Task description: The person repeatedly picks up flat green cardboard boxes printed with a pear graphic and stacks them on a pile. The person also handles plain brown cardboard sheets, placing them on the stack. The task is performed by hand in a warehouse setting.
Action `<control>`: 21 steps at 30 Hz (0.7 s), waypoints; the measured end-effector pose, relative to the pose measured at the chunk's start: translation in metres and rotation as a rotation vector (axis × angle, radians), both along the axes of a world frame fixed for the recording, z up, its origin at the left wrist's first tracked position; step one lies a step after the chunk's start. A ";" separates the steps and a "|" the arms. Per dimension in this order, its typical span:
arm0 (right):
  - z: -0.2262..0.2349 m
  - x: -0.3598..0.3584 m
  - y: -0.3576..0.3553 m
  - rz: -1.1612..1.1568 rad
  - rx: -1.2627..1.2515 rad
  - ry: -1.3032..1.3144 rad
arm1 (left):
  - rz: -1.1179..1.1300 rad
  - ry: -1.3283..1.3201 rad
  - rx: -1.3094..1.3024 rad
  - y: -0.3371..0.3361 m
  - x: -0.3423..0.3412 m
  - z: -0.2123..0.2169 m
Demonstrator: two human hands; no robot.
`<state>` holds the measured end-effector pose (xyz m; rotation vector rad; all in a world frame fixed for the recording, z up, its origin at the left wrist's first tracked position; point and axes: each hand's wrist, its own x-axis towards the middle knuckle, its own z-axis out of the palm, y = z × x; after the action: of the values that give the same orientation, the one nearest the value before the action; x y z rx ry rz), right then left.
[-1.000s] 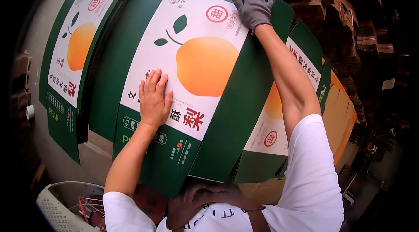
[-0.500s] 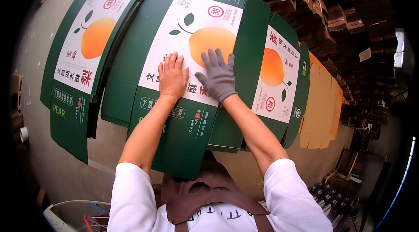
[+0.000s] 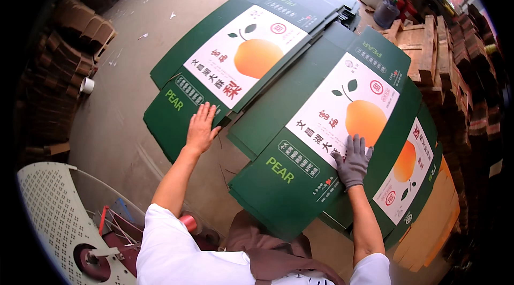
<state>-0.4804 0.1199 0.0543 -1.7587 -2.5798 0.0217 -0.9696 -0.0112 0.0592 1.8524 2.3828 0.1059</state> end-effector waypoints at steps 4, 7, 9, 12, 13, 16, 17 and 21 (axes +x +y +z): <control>0.006 0.002 -0.005 -0.031 -0.060 -0.058 | -0.060 0.018 0.027 -0.007 0.014 0.004; 0.019 -0.005 -0.001 -0.055 -0.124 -0.052 | -0.149 0.151 0.045 -0.020 0.025 0.006; 0.026 -0.019 0.001 -0.144 -0.195 0.077 | -0.179 0.078 0.098 -0.037 0.053 0.019; 0.036 -0.081 -0.006 -0.336 -0.551 0.865 | -0.205 -0.070 0.082 -0.072 0.128 0.066; 0.036 -0.100 -0.011 -0.418 -0.629 1.115 | -0.223 -0.109 0.085 -0.081 0.155 0.080; 0.011 -0.095 -0.005 -0.505 -0.503 1.511 | -0.381 -0.184 0.102 -0.097 0.231 0.108; 0.017 -0.096 -0.019 -0.481 -0.392 1.537 | -0.393 -0.158 0.075 -0.104 0.245 0.112; 0.023 0.007 -0.038 -0.659 -0.326 1.547 | -0.524 -0.134 0.074 -0.108 0.318 0.104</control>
<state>-0.4736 0.0815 0.0771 -1.4702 -0.8983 1.2256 -0.6514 -0.1188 0.1627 2.3486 1.7607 0.2589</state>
